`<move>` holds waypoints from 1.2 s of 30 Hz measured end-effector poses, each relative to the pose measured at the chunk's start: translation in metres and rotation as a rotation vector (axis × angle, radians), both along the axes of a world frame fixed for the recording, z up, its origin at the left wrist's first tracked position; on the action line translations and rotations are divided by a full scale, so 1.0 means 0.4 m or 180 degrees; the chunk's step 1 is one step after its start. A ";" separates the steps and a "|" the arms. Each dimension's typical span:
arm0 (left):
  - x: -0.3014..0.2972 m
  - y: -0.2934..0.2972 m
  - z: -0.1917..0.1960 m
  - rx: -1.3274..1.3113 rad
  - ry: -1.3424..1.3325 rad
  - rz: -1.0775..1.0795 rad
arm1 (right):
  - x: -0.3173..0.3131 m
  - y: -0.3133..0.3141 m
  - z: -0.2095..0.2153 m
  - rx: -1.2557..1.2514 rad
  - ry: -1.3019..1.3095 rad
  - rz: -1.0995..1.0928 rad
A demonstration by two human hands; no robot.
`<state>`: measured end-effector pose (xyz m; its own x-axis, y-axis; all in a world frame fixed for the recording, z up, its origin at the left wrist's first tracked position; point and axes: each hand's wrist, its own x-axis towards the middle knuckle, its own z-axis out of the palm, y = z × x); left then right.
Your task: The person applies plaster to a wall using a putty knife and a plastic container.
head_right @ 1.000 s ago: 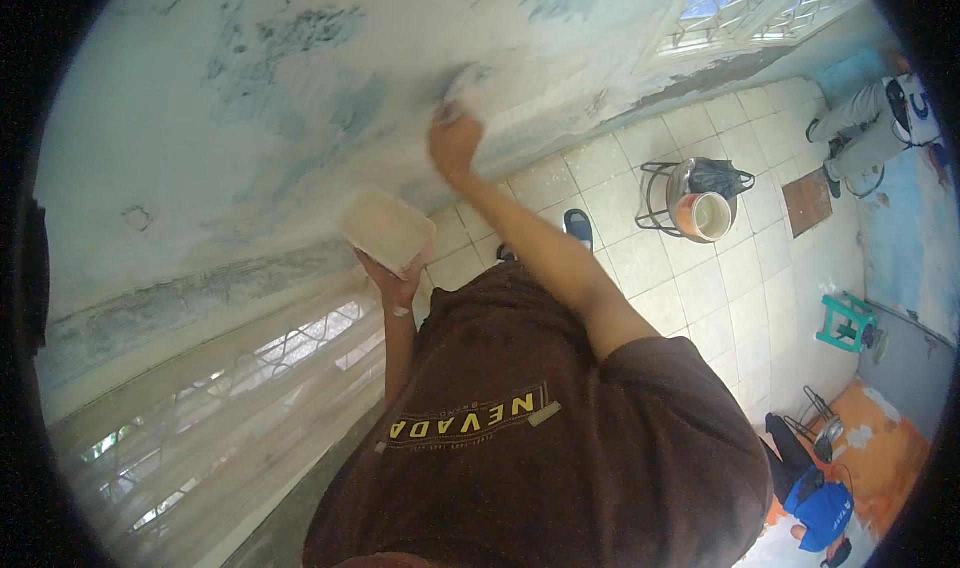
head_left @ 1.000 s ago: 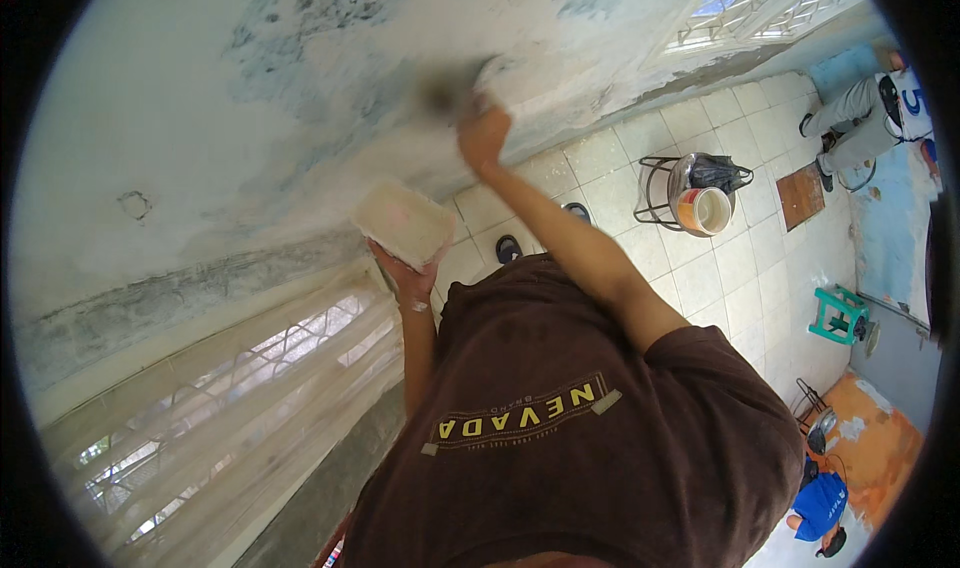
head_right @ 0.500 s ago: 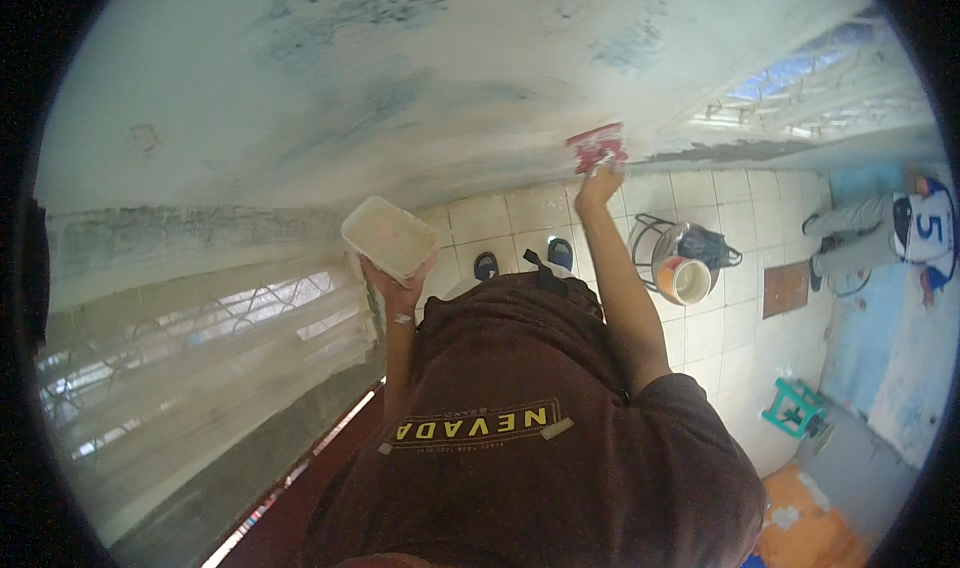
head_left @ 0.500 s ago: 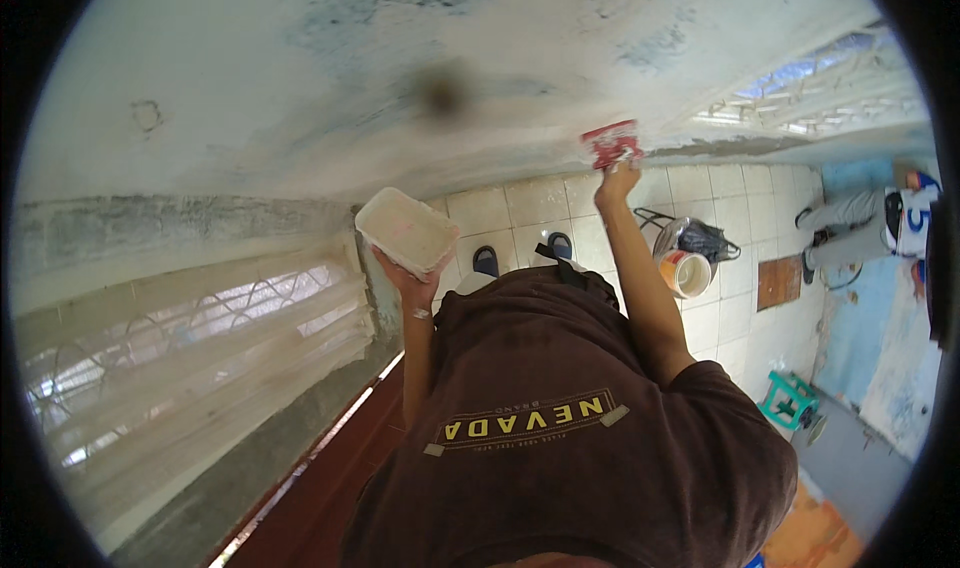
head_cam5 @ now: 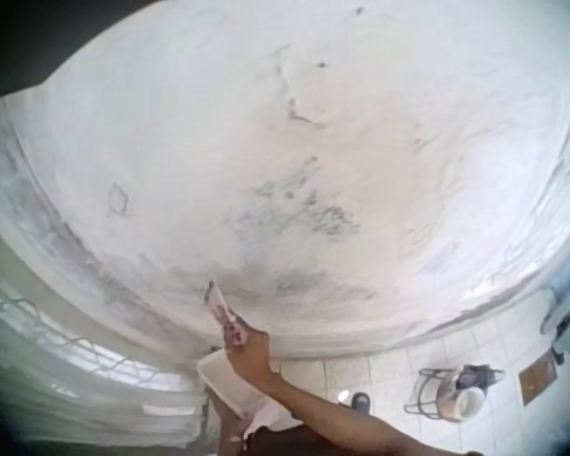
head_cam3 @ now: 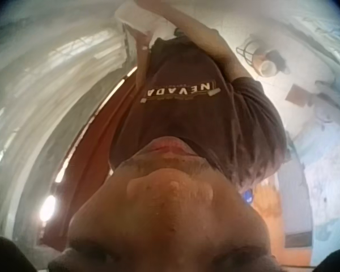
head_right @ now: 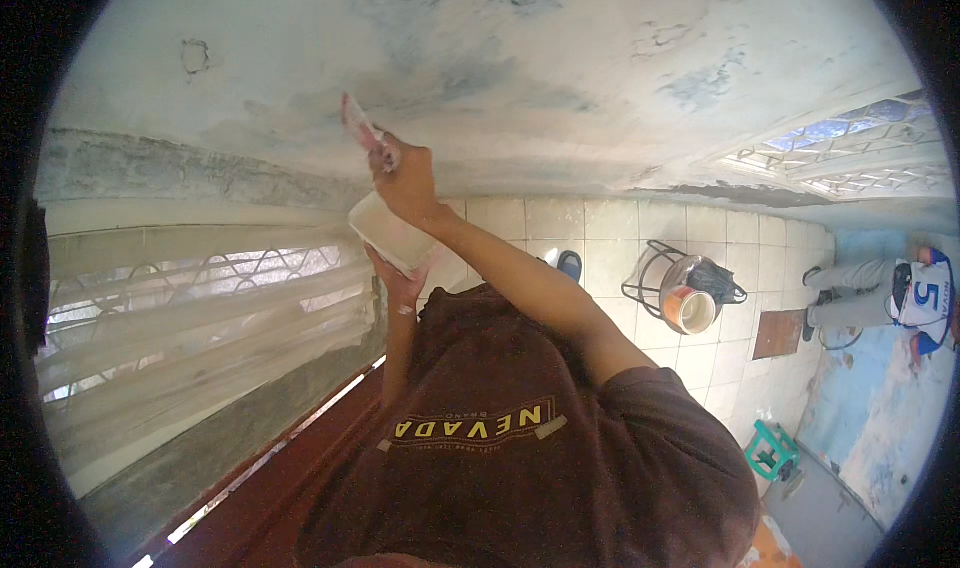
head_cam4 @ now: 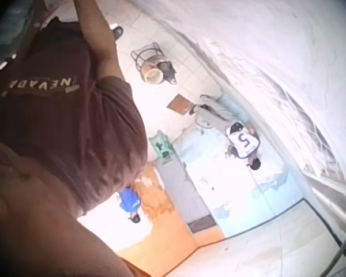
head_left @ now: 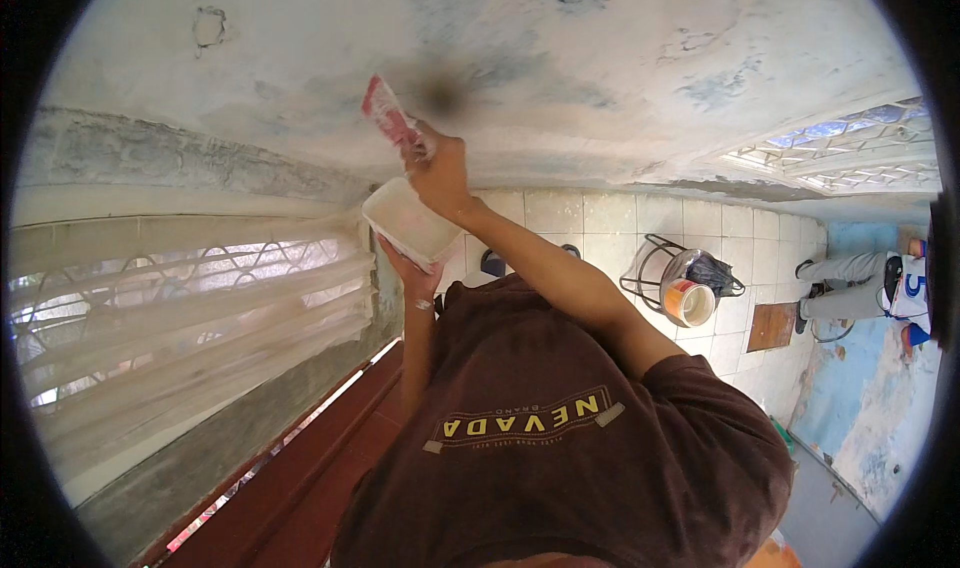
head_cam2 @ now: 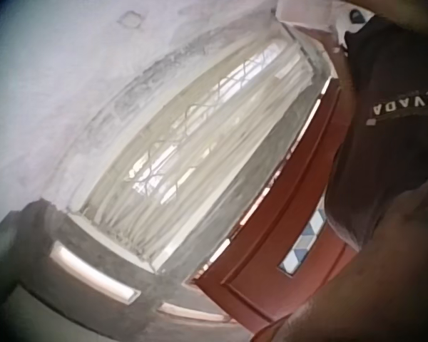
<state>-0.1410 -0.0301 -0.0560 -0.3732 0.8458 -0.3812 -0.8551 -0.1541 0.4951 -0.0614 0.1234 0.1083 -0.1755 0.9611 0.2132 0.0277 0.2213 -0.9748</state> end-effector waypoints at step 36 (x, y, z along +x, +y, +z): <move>-0.242 -0.097 0.007 -0.0154 -0.0351 -0.0302 | 0.809 0.135 -0.378 -0.1009 0.3499 -0.1157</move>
<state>-0.2380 -0.0688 -0.0531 -0.2459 0.8550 -0.4566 -0.9142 -0.0481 0.4023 0.2623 0.1774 -0.0431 0.2445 0.9535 -0.1761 -0.8423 0.1189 -0.5258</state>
